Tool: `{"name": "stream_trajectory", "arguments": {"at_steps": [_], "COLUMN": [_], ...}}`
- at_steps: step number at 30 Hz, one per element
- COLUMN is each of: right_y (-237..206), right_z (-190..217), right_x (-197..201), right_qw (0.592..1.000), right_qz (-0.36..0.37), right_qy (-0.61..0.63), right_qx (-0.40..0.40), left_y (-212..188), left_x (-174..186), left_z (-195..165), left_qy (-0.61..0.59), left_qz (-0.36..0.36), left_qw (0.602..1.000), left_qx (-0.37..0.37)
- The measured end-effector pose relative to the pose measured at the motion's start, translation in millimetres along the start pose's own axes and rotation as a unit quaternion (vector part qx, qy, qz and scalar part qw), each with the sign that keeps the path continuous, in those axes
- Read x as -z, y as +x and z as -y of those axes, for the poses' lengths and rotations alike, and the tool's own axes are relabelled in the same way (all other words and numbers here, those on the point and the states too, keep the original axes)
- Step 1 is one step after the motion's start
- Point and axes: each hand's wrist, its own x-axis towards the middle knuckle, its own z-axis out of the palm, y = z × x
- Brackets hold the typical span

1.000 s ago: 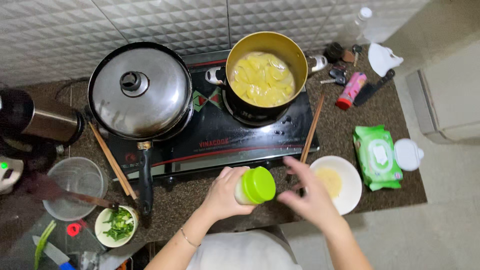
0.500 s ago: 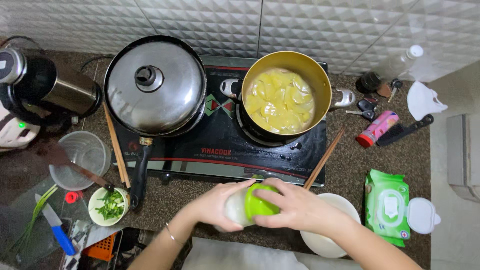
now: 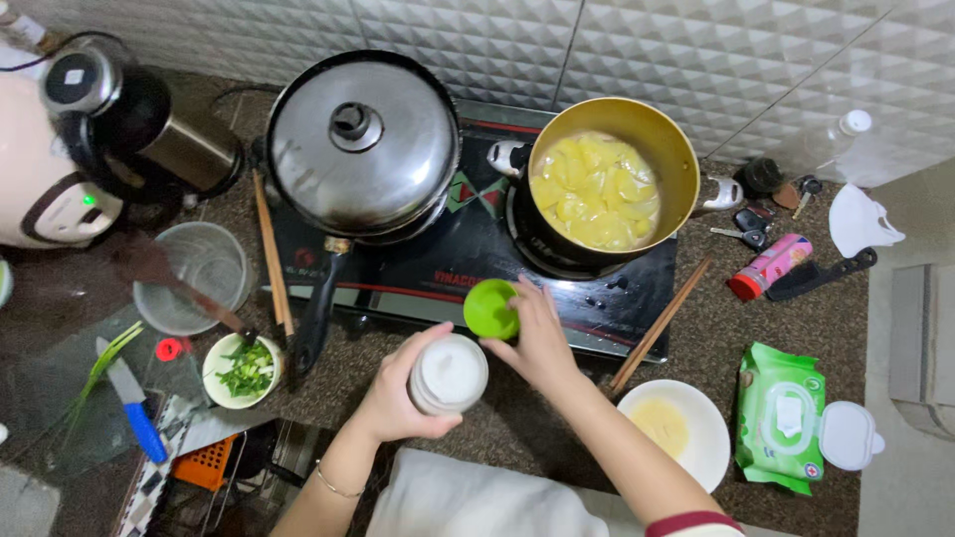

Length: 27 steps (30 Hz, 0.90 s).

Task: The person trims and cuts scallions at the kitchen sink, then adds seasoning from a jar into a pot of simmering soup on the stove and stirs it with chopsticks. They return to the counter and finish chopping the scallion greens into a bowl.

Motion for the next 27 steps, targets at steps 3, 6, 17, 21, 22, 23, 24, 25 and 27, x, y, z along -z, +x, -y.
{"name": "stream_trajectory", "arguments": {"at_steps": [3,6,17,21,22,23,24,25,27], "right_y": [13.5,16.0,57.5,64.6,62.7,59.7,55.5,49.5,35.3], "right_z": [3.9,15.9,126.5,155.2,159.3,160.7,161.0,159.2,152.4], "right_x": [-31.4,-34.6,-38.3,-63.2,-68.2,-69.8,-70.4,-70.2,-68.8], "right_qw": [0.996,0.996,0.974,0.971,0.968,0.978,0.985,0.981,0.973], "right_qz": [-0.015,-0.003,-0.009,-0.062,-0.084,-0.099,-0.113,-0.115,-0.147], "right_qy": [-0.080,-0.087,0.227,0.229,0.233,0.179,0.121,0.144,0.159], "right_qx": [-0.025,-0.017,0.019,-0.008,-0.031,-0.039,-0.048,-0.064,-0.076], "left_y": [-9.3,-9.4,11.1,14.8,19.9,31.5,51.0,70.9,94.0], "left_x": [9.5,20.3,106.7,184.2,208.3,239.3,276.6,314.6,384.0], "left_z": [-9.3,-17.3,-42.4,-3.2,15.6,39.6,66.3,93.4,140.3], "left_qy": [0.015,0.026,0.014,-0.029,-0.045,-0.045,0.002,0.042,0.276], "left_qz": [-0.057,-0.101,-0.110,-0.078,-0.094,-0.187,-0.311,-0.435,-0.548], "left_qw": [0.998,0.995,0.993,0.994,0.993,0.977,0.945,0.898,0.789], "left_qx": [0.024,-0.007,-0.029,-0.072,-0.056,-0.090,-0.103,-0.049,-0.026]}}
